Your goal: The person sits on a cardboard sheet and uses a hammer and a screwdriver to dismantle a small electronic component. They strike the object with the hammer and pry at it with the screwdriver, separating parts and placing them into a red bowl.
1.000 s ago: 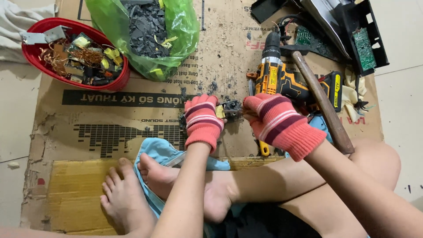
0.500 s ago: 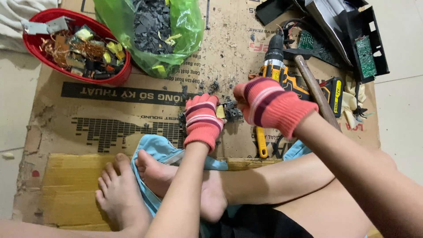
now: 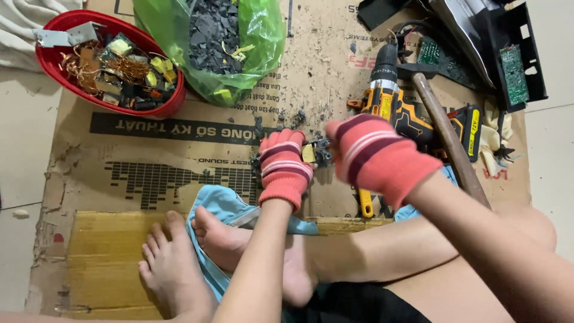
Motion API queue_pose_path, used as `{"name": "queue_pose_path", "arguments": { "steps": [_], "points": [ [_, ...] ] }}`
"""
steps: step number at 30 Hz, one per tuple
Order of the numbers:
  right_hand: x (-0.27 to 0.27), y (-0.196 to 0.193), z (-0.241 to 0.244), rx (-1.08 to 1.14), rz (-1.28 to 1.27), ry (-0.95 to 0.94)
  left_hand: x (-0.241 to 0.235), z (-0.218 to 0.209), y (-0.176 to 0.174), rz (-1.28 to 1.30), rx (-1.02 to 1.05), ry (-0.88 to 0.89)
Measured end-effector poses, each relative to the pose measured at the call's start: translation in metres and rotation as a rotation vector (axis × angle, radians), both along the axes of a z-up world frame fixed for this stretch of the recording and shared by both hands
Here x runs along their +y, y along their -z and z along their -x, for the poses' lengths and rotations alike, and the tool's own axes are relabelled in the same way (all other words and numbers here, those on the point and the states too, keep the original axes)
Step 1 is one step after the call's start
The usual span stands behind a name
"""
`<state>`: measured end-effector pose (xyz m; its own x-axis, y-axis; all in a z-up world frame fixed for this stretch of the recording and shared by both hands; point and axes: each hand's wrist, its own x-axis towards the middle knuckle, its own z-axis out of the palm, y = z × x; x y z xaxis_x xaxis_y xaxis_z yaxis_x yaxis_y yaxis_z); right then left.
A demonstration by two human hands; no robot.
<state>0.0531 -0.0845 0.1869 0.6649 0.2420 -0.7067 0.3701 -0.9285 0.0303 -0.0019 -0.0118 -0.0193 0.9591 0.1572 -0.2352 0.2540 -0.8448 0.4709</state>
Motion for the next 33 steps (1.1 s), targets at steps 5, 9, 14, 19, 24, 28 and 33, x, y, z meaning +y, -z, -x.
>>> {"name": "queue_pose_path", "arguments": {
  "steps": [5, 9, 14, 19, 24, 28, 33],
  "points": [
    [0.02, 0.02, 0.013, -0.003, 0.025, -0.036, -0.002, 0.001, 0.008, -0.006, -0.019, -0.011],
    [0.033, 0.04, 0.041, 0.004, 0.035, -0.062, 0.015, 0.047, 0.017, -0.009, -0.018, -0.016],
    [0.048, 0.06, 0.049, 0.004, 0.035, -0.059, 0.098, 0.253, 0.053, -0.021, -0.027, 0.009],
    [0.037, 0.07, 0.02, 0.002, 0.05, -0.077, 0.101, 0.255, 0.053, -0.019, -0.036, 0.014],
    [-0.012, 0.071, -0.051, 0.007, 0.085, -0.09, 0.098, 0.256, 0.055, 0.0, -0.041, 0.031],
    [-0.036, 0.059, -0.058, 0.018, -0.453, -0.058, 0.031, 0.089, 0.026, 0.023, -0.029, 0.006],
    [-0.003, 0.013, -0.038, 0.215, -0.316, 0.571, 0.003, 0.003, 0.01, 0.027, -0.039, 0.015]
  ]
}}
